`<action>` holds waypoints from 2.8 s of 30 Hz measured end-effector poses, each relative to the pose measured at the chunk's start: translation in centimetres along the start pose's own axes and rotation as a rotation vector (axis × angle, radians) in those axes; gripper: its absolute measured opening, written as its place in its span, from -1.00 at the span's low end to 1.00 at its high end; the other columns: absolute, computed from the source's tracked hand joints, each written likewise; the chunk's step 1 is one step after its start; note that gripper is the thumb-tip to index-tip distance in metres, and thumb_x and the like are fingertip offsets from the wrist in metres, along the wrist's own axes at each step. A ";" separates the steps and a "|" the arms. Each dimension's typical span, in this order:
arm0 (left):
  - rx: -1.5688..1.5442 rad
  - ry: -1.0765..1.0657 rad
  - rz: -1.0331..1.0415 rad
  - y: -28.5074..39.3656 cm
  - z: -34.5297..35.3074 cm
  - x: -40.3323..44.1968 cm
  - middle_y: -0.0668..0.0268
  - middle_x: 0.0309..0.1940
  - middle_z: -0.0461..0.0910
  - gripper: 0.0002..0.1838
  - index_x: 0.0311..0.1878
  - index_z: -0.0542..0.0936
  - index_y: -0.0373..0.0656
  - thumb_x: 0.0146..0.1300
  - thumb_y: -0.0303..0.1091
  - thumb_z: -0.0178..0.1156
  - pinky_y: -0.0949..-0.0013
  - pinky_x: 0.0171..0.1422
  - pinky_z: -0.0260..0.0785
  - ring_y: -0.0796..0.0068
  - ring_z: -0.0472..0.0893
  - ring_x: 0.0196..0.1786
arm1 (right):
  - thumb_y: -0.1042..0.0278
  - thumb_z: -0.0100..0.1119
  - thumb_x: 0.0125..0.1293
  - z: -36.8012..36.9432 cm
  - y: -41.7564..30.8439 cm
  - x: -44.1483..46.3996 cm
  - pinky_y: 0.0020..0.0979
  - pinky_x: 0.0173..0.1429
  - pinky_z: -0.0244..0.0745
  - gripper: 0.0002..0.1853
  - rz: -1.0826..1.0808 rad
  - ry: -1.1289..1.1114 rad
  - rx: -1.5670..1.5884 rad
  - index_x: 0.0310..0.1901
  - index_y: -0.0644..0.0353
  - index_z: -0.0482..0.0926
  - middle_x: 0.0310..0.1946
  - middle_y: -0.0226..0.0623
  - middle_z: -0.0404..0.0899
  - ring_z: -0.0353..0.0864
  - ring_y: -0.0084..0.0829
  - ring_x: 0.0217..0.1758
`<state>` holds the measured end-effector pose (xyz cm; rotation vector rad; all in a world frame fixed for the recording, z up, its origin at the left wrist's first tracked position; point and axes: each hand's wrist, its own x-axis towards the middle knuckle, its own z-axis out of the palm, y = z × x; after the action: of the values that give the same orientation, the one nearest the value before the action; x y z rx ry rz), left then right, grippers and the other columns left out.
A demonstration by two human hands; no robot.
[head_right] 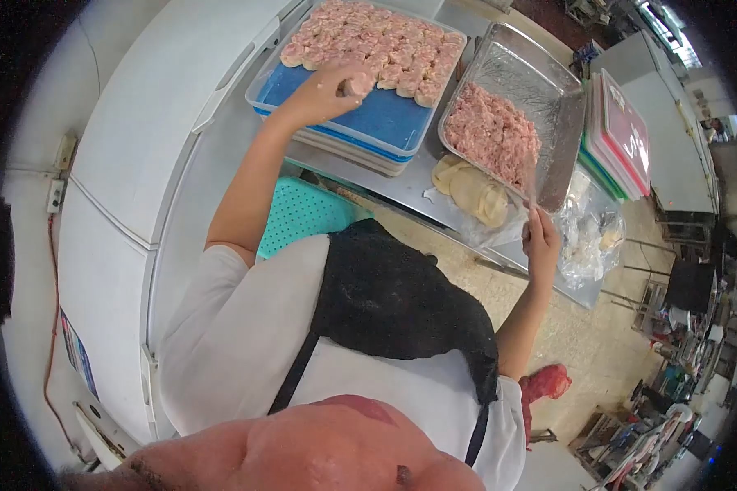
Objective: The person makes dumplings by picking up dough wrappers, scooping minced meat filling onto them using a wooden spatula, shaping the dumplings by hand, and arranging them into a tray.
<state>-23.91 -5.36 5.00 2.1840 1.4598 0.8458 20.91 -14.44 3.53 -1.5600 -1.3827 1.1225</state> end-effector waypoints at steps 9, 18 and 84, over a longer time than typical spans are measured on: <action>-0.025 0.041 0.121 4.8 5.5 2.1 -0.11 0.20 0.39 -0.25 0.34 0.24 -0.27 0.08 -0.26 0.26 0.10 0.23 0.32 -0.09 0.44 0.19 | 0.15 0.00 0.45 -0.7 1.5 -3.5 -0.67 -0.61 0.01 -0.66 0.053 0.140 0.077 0.07 0.18 0.56 -0.60 -0.61 0.30 0.16 -0.79 -0.65; -0.166 -0.079 0.116 5.9 5.6 3.1 -0.06 0.23 0.39 -0.23 0.42 0.12 -0.18 0.09 -0.44 0.12 0.18 0.25 0.33 -0.02 0.51 0.12 | 0.20 -0.03 0.46 -1.8 2.5 -3.3 -0.66 -0.57 -0.02 -0.67 0.012 0.086 0.057 0.09 0.22 0.55 -0.64 -0.63 0.23 0.12 -0.79 -0.64; -0.034 -0.107 0.419 11.4 25.7 0.3 0.26 0.03 0.57 -0.72 -0.04 0.63 -0.04 0.16 -0.26 0.24 0.18 0.23 0.28 0.18 0.49 0.11 | 0.07 -0.01 0.35 2.1 -0.4 14.3 -0.13 -0.11 0.49 -0.65 -0.417 -0.446 -0.829 -0.21 0.19 0.64 -0.31 -0.04 0.64 0.63 -0.04 -0.19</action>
<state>1.15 -9.00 -7.22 2.5084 0.9422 0.8574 19.23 -0.24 1.43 -1.4518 -2.5652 0.6748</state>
